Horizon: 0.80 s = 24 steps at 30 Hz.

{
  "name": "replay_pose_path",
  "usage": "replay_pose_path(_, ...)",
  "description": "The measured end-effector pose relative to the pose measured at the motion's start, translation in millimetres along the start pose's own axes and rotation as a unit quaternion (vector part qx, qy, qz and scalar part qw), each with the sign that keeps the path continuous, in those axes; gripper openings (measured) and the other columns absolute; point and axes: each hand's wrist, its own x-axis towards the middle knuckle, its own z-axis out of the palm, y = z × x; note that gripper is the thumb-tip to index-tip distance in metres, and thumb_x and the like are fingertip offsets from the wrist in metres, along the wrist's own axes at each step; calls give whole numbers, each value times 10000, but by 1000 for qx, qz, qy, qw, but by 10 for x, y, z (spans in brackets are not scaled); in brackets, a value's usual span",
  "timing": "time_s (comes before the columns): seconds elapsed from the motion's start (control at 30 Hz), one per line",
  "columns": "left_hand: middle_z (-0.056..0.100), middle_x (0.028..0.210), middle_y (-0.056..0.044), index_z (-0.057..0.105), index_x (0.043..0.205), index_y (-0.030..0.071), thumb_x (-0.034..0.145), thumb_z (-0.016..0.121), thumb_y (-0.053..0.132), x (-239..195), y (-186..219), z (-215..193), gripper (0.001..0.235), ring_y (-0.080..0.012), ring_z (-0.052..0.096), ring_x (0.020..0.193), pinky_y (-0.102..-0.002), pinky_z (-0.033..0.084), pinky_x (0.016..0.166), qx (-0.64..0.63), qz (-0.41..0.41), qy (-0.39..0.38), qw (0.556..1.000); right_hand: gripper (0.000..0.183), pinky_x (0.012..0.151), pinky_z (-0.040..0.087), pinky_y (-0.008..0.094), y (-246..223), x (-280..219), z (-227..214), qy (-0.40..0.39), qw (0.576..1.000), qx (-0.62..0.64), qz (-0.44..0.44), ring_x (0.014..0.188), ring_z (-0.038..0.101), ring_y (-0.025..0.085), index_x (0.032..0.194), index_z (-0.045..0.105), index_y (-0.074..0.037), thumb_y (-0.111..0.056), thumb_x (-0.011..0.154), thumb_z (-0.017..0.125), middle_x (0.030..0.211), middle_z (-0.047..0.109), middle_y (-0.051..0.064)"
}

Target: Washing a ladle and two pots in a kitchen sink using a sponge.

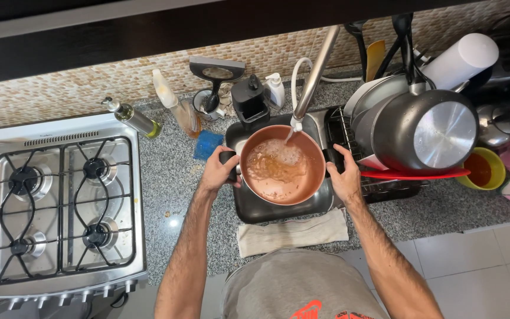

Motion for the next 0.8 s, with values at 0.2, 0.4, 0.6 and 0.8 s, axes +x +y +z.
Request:
replay_pose_path(0.2,595,1049,-205,484,1484,34,1086,624,64,-129,122,113,424,-315,794,751,-437,777,673,-12,25,-52,998,629,1338,329,581,265,86,-55,32,995,54,-80,1571,477,438,1580,607,-136,-137,964,732,1596,610,251)
replay_pose_path(0.4,530,1487,-289,346,1689,48,743,511,-224,-40,-4,11,997,-297,773,849,-373,738,674,-93,173,-150,969,740,1339,319,523,383,178,-136,-20,989,104,-105,1539,458,286,1596,540,-164,-150,887,750,1603,553,127)
replay_pose_path(0.6,480,1709,-233,338,1712,92,783,543,-229,-51,-25,-92,1004,-260,685,1143,-388,680,894,-68,209,-180,959,981,1340,330,506,323,178,-197,-58,981,122,-136,1511,442,270,1653,434,-79,30,718,711,1608,483,176)
replay_pose_path(0.8,445,1762,-238,318,1742,102,836,645,-295,13,-116,-218,1041,-321,579,1453,-467,626,1078,-45,216,-198,955,999,1361,295,520,187,163,-225,-66,982,103,-143,1590,410,298,1662,424,-81,40,716,723,1657,478,200)
